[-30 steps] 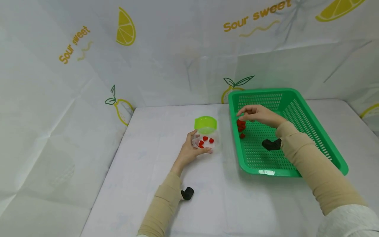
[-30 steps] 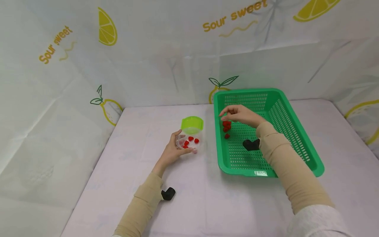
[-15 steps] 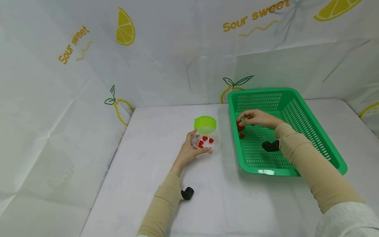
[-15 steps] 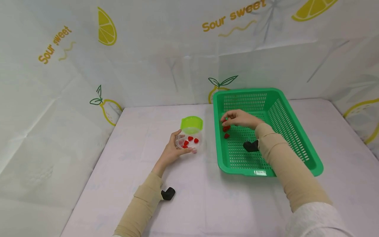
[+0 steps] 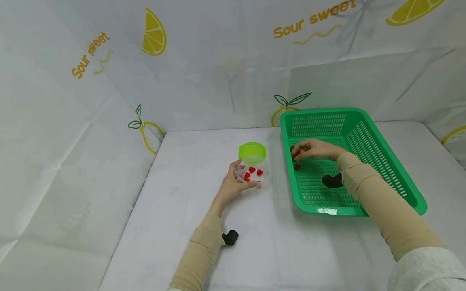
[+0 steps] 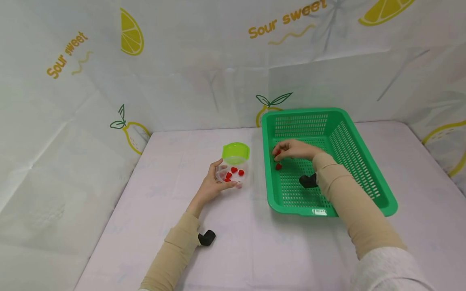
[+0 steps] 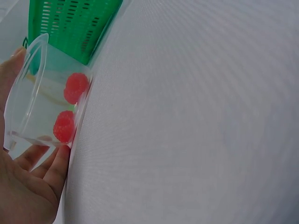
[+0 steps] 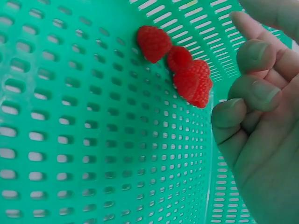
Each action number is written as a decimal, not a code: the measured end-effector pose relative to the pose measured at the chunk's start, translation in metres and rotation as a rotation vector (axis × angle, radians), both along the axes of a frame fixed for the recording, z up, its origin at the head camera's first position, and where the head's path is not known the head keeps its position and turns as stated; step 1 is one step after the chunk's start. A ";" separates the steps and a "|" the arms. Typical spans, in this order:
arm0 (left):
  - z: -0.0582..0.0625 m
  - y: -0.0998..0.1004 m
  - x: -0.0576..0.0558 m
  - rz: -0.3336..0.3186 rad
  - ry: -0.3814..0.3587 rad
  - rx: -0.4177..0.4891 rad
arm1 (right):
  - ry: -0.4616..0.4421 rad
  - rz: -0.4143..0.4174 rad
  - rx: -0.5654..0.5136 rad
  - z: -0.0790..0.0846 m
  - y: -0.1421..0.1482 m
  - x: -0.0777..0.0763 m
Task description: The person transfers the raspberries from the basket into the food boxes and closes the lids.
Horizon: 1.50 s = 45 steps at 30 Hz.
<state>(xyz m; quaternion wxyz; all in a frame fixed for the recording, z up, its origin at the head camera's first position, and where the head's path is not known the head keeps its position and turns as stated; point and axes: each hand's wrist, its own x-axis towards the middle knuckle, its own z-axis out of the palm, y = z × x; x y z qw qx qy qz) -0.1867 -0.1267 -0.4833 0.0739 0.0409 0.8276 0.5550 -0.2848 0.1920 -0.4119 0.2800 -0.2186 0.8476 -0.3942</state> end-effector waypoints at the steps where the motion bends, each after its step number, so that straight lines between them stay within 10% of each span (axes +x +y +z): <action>1: 0.000 0.000 0.000 -0.001 0.000 0.000 | 0.003 0.009 0.018 0.000 0.000 0.000; 45: 0.003 -0.001 0.002 0.002 -0.018 0.007 | 0.068 0.146 0.197 -0.018 0.000 -0.002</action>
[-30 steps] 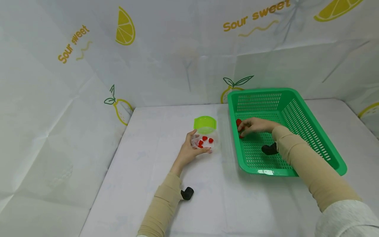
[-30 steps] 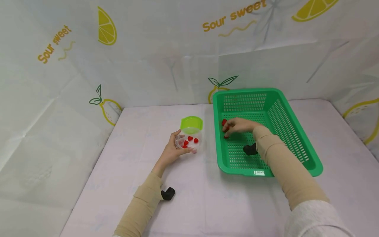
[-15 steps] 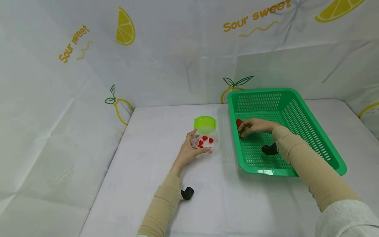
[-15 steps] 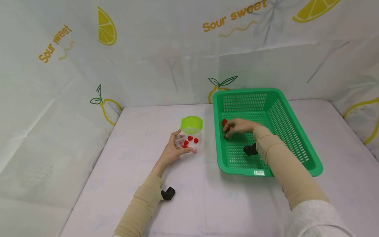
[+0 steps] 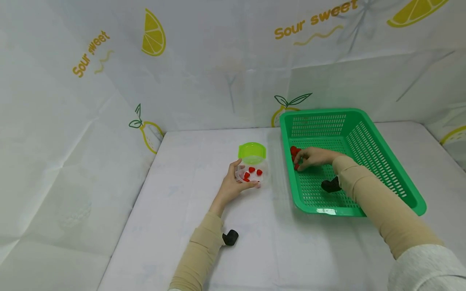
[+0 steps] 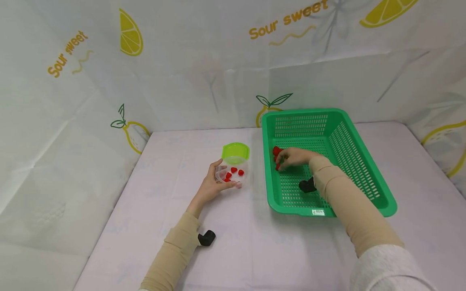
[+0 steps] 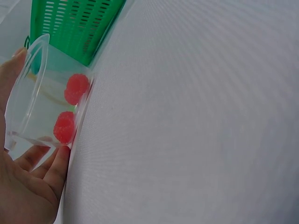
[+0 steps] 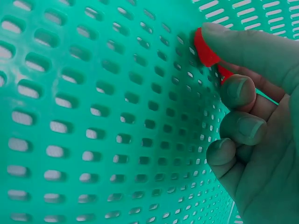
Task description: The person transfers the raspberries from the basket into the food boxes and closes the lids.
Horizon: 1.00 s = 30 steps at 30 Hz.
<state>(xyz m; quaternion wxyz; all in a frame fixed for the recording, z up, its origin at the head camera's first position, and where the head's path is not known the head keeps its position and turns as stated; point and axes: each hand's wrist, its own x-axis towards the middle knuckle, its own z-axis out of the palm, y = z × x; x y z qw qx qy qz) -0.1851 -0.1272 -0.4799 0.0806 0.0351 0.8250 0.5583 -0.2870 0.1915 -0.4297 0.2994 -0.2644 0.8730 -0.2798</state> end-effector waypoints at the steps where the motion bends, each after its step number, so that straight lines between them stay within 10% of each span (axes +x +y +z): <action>1: 0.000 0.000 0.000 -0.001 -0.001 0.002 | -0.002 -0.005 0.005 0.000 0.000 0.000; 30: -0.002 0.000 0.000 0.003 0.021 0.016 | -0.062 -0.019 0.038 0.027 -0.001 0.004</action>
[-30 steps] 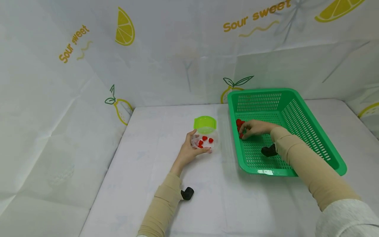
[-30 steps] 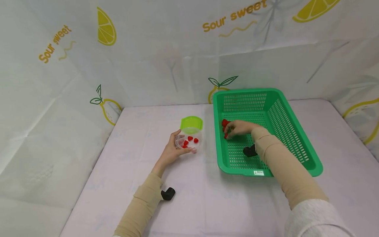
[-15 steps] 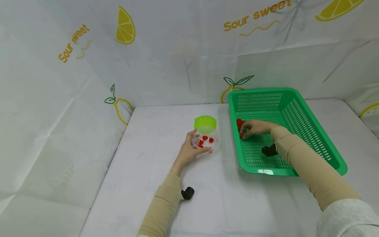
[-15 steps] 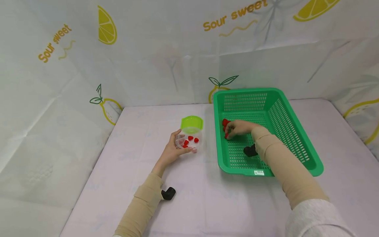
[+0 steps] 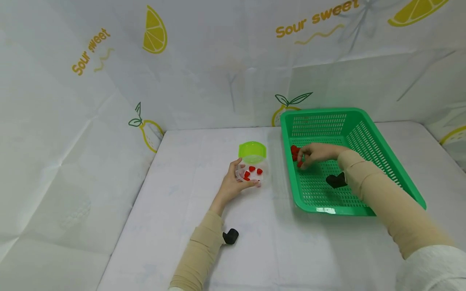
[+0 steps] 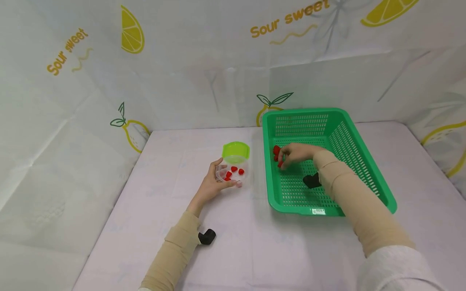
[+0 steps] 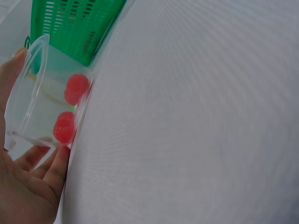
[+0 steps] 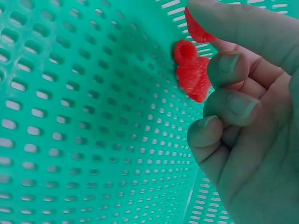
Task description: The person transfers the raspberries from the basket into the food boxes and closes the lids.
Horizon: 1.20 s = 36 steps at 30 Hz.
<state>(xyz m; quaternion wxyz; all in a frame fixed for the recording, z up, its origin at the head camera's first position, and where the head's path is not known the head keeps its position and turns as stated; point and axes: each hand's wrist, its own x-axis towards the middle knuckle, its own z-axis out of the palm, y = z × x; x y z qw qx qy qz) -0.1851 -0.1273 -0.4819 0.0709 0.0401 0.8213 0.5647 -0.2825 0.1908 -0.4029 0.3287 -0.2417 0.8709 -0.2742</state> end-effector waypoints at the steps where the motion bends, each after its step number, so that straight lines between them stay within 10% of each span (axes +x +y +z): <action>1: 0.001 0.000 0.000 0.000 -0.003 0.005 | -0.011 -0.006 -0.006 0.002 0.000 0.001; 36: 0.001 0.001 0.000 -0.002 -0.013 -0.004 | -0.014 -0.031 -0.204 0.063 -0.010 0.001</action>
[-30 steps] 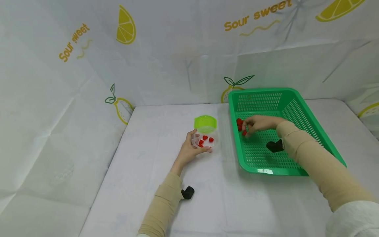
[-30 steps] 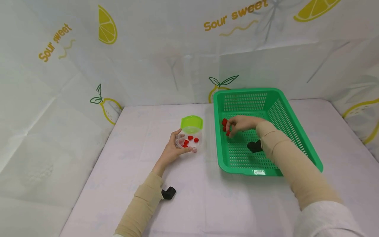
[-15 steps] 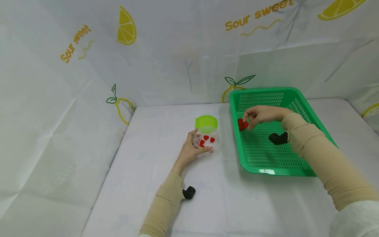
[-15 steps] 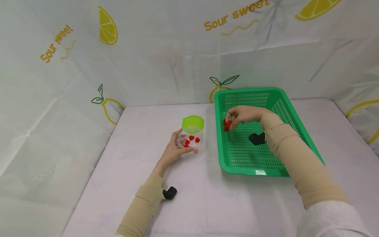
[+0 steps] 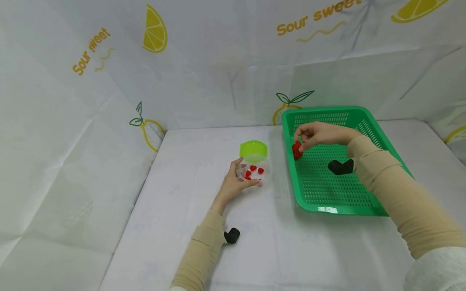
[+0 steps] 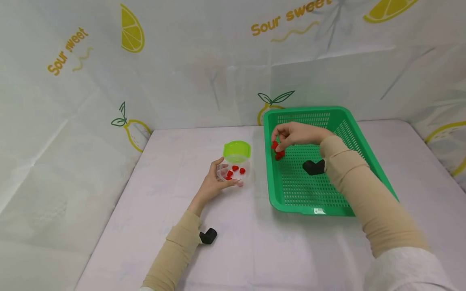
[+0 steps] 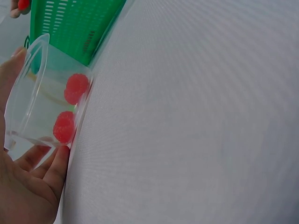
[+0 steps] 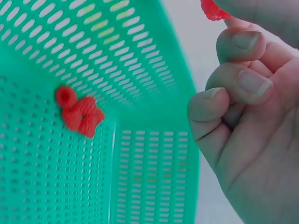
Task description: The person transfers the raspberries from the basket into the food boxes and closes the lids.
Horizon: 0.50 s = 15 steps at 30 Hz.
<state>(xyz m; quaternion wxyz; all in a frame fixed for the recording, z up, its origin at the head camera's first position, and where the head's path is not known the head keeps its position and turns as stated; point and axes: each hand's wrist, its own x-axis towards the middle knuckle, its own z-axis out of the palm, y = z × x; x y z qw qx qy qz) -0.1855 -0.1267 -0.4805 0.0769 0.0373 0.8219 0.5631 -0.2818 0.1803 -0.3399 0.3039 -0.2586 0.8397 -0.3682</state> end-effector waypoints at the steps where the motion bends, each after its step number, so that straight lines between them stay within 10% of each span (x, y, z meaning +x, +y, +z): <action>1: 0.000 0.000 0.000 0.000 -0.001 -0.001 | 0.005 0.000 -0.007 0.001 -0.002 0.001; 15: 0.000 0.000 0.000 0.006 -0.010 0.003 | 0.024 -0.008 -0.129 0.000 -0.032 0.004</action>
